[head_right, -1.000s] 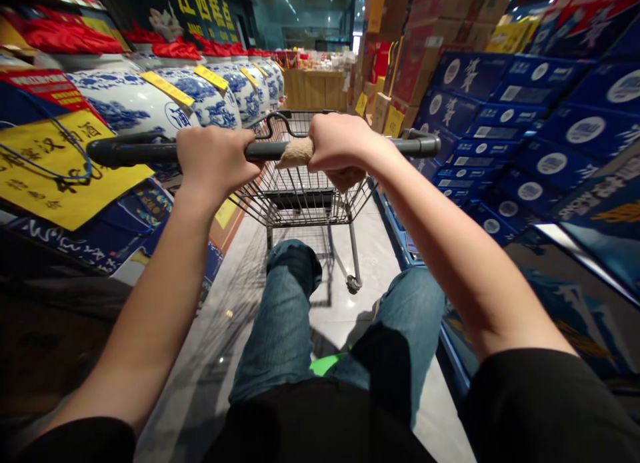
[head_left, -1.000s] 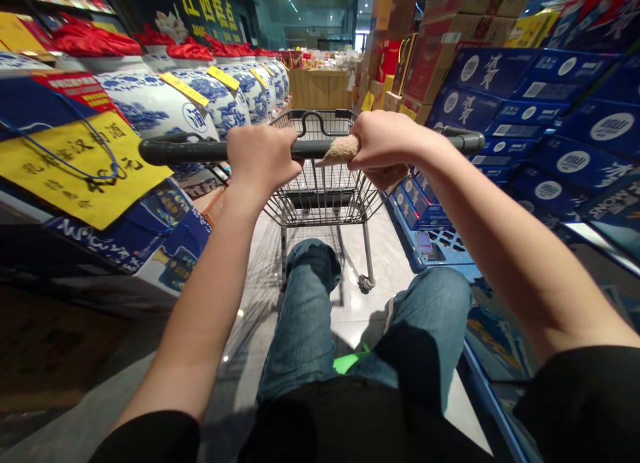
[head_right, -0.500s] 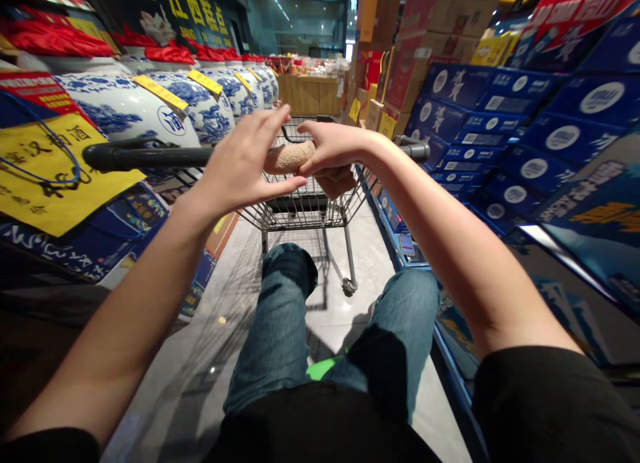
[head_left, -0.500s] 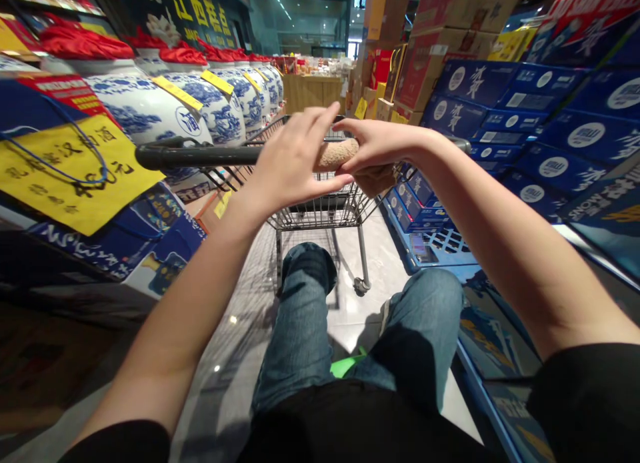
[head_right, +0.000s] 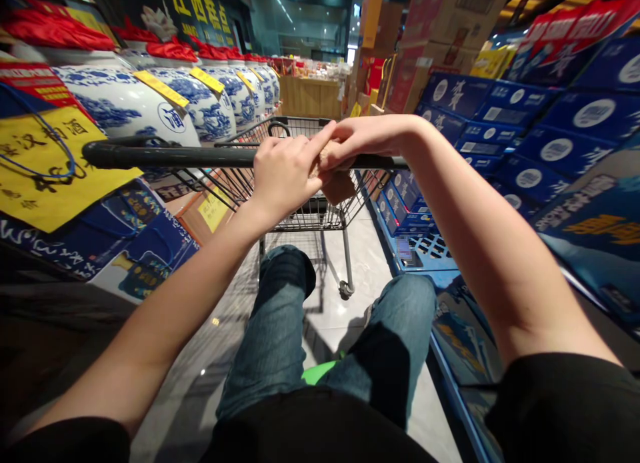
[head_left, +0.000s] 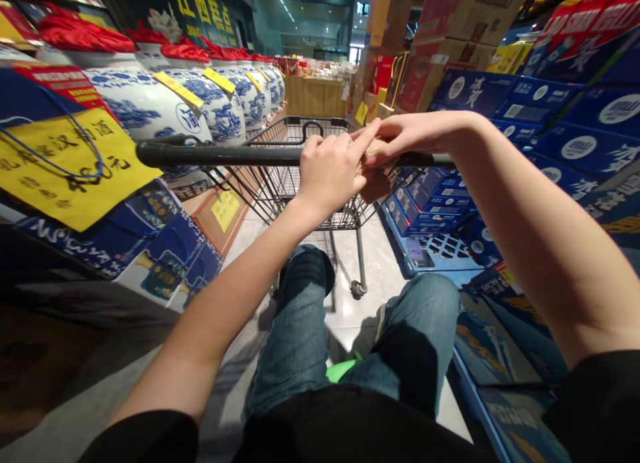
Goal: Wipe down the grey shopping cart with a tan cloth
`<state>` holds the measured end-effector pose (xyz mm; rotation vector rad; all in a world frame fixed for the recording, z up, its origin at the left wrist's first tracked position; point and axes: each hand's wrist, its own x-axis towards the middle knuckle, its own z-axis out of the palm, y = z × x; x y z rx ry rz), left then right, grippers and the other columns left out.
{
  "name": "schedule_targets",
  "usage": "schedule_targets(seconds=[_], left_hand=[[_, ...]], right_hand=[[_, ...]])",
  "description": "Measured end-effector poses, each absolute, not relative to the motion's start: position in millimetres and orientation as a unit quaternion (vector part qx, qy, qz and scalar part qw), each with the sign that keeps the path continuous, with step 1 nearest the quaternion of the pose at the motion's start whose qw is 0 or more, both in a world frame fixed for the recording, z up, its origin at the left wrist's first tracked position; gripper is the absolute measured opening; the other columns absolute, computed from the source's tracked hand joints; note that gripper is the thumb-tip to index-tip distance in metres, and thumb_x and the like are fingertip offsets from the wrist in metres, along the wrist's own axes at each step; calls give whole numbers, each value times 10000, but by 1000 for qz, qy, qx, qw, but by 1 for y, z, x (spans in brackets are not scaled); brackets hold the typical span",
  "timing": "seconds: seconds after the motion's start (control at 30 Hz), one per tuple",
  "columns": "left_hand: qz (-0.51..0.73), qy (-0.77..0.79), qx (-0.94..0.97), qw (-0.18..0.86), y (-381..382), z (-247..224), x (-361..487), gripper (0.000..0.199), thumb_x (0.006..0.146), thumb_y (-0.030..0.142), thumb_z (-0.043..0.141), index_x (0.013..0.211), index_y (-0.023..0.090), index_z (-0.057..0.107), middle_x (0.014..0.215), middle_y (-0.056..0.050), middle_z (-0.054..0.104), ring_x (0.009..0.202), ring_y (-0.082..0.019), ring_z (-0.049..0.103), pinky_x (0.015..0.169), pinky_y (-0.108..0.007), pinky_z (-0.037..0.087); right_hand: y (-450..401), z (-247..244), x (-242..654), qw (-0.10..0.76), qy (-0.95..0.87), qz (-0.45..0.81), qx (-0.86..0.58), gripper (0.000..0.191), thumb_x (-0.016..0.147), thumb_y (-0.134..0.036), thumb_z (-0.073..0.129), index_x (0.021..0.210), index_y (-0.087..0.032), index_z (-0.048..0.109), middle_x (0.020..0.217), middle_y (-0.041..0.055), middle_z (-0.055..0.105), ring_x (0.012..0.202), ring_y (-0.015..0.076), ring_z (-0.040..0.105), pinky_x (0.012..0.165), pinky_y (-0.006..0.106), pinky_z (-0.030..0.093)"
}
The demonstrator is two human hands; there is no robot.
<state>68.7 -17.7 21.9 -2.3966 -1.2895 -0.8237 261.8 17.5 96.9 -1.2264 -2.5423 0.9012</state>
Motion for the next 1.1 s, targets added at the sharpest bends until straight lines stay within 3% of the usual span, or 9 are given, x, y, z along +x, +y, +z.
schedule_targets(seconds=[0.1,0.17,0.3,0.37,0.43,0.63,0.8,0.97,1.1], left_hand=[[-291,-432,-841,145,-19,19,63,684,909,441,643,1569,330,502,1272,-113,703,1230,-351,595,1091,-532,363],[-288,-422,-849,134,-22,22,59,682,902,509,651,1540,294,537,1330,-132,678,1268,-371,573,1113,-546,347],[-279,-401,-868,89,-25,39,58,632,958,694,477,1419,294,638,1393,-101,673,1342,-364,535,1114,-518,376],[-290,-411,-861,77,-22,49,63,612,1023,672,301,1307,311,704,1349,-84,703,1346,-352,537,1071,-508,415],[-293,-435,-848,81,-17,54,71,600,1048,608,259,1265,287,716,1295,-111,720,1302,-362,570,1018,-510,443],[-250,-438,-859,86,-3,50,78,552,962,619,553,1351,233,614,1255,-147,710,1215,-375,624,946,-460,482],[-146,-414,-896,70,12,62,68,576,763,561,763,1241,243,722,1126,-104,753,1120,-363,654,880,-440,498],[19,-447,-892,-54,46,87,68,411,697,490,753,1028,252,813,840,-52,751,929,-316,666,795,-439,492],[10,-445,-894,-61,51,81,65,540,694,553,746,1149,265,790,836,-44,758,1024,-328,631,856,-456,485]], right_hand=[[19,96,281,-7,-829,205,-520,544,751,-615,821,1009,-138,782,926,61,772,962,242,722,857,312,566],[17,90,290,-20,-807,139,-574,504,758,-627,799,921,-150,781,841,63,764,867,239,724,782,324,557],[9,77,291,22,-787,50,-615,435,776,-577,769,922,-168,774,758,62,741,751,235,701,697,334,525],[5,75,287,28,-784,43,-619,402,781,-542,762,932,-169,769,726,58,725,723,231,690,679,331,509],[2,74,283,35,-785,40,-617,378,783,-518,755,938,-174,765,704,52,711,709,226,680,671,327,497],[-2,74,281,59,-781,5,-621,358,777,-495,742,942,-178,753,699,43,695,726,224,669,695,323,469],[0,73,284,62,-783,15,-619,381,776,-511,734,936,-165,750,720,52,694,723,223,659,693,322,463],[4,71,286,79,-781,6,-620,399,748,-514,753,976,-186,758,705,42,681,781,246,658,717,336,471],[4,70,287,72,-780,-9,-622,371,763,-508,735,964,-197,762,715,49,689,782,254,657,704,342,469]])
